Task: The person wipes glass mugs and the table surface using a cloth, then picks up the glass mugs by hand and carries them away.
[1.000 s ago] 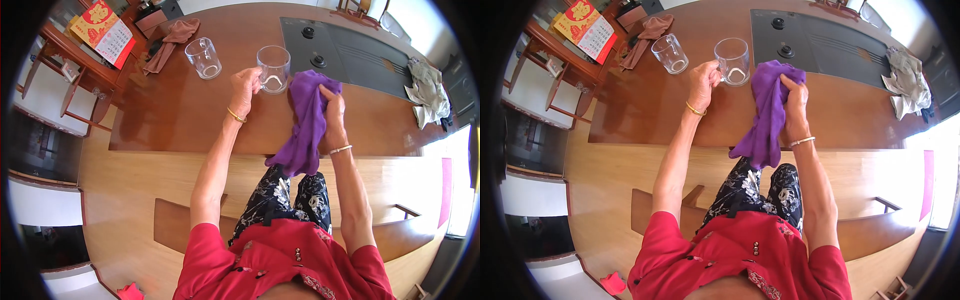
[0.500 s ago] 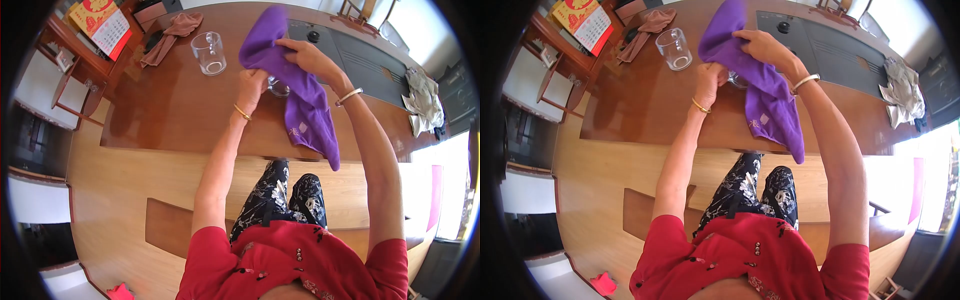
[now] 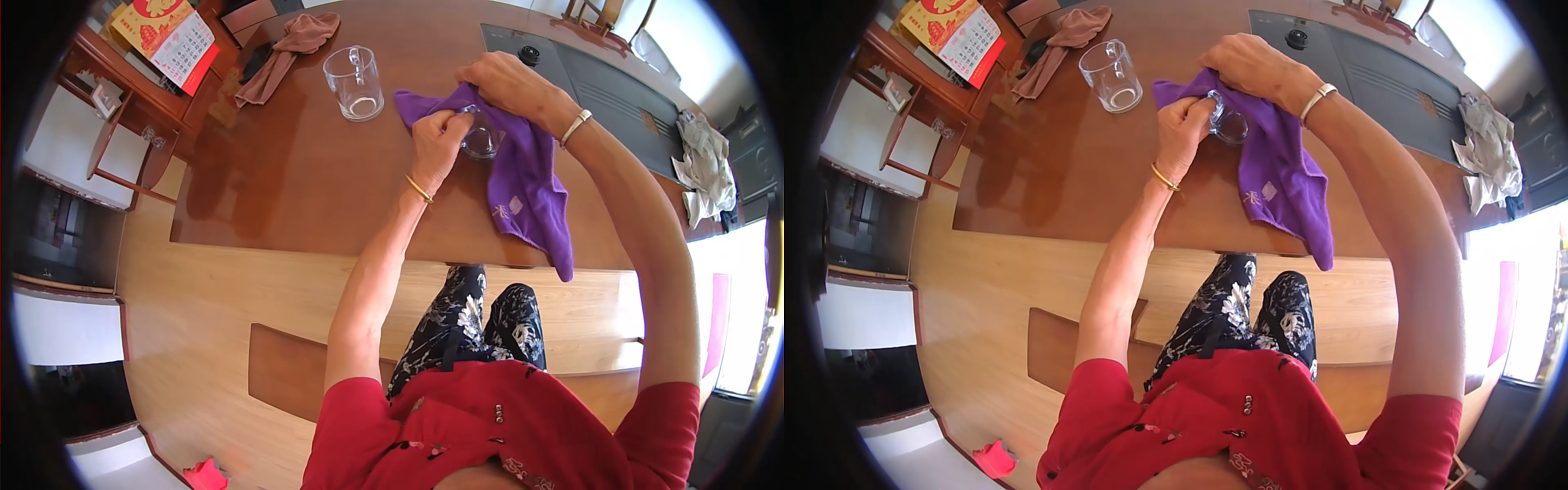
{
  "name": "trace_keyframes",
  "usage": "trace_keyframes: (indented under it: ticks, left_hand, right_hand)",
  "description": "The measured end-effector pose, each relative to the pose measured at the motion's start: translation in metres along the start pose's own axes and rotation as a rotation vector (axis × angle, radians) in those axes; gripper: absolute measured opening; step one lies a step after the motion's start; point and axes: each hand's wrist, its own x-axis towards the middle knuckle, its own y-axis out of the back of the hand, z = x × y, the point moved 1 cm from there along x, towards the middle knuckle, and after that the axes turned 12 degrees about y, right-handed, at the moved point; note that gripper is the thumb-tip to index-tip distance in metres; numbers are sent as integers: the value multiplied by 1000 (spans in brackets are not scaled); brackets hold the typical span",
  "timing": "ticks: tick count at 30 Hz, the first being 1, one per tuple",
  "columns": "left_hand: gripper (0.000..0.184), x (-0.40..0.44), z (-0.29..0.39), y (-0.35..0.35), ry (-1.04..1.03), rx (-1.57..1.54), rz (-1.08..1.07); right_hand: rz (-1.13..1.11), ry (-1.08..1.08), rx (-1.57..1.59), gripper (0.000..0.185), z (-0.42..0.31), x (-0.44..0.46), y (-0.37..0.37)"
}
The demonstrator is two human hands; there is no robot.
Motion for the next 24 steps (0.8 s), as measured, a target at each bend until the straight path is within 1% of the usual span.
trace_keyframes:
  ticks: [1, 2, 3, 4, 5, 6, 7, 8, 9, 10, 12, 13, 14, 15, 16, 17, 19, 21, 23, 24]
  left_hand:
    - [33, 1, -1, -1, 2, -1, -2]
    - [33, 1, -2, -1, -53, 35, 23]
    - [33, -1, -2, -2, -107, 73, 46]
    - [33, -3, -2, -3, -103, 75, 37]
    - [32, -4, -1, -4, -147, 145, 62]
    - [33, -6, 1, -5, -192, 213, 87]
    - [33, -7, 3, -8, -192, 206, 78]
    - [32, -9, 4, -10, -260, 247, 77]
    - [32, -10, 5, -13, -328, 288, 77]
    - [32, -12, 5, -15, -330, 279, 69]
    - [31, -16, 6, -19, -447, 368, 62]
    - [31, -17, 6, -20, -453, 361, 54]
    - [31, -18, 6, -22, -526, 417, 44]
    - [32, -19, 7, -23, -599, 474, 36]
    - [32, -20, 7, -23, -604, 471, 33]
    - [31, -22, 8, -23, -627, 525, 29]
    - [30, -24, 7, -23, -655, 577, 23]
    - [31, -26, 7, -23, -779, 642, 16]
    - [31, -28, 9, -23, -801, 632, 5]
    - [30, -29, 9, -23, -820, 627, -7]
  right_hand:
    - [39, -12, -15, 20, 0, -1, 0]
    - [39, -17, -12, 20, 1, -2, -2]
    - [37, -68, 6, 19, 1, -3, -3]
    - [35, -119, 20, 18, 1, -5, -2]
    - [35, -128, 18, 18, -1, -9, -2]
    - [111, -169, 34, 17, -3, -14, -1]
    - [183, -209, 49, 16, -5, -20, 0]
    - [176, -215, 40, 16, -7, -25, 2]
    - [182, -289, 45, 17, -7, -32, 2]
    - [190, -366, 49, 17, -8, -38, 2]
    - [222, -387, 60, 18, -13, -54, 0]
    - [258, -396, 76, 18, -14, -60, 1]
    - [257, -400, 66, 18, -16, -67, 0]
    - [259, -449, 69, 13, -20, -71, 2]
    - [261, -497, 75, 11, -25, -76, 3]
    - [262, -500, 70, 11, -29, -80, 4]
    - [248, -595, 184, 10, -35, -90, 7]
    - [260, -634, 213, 12, -39, -98, 6]
    - [268, -662, 245, 16, -42, -108, 6]
    - [329, -751, 484, 19, -45, -117, 7]
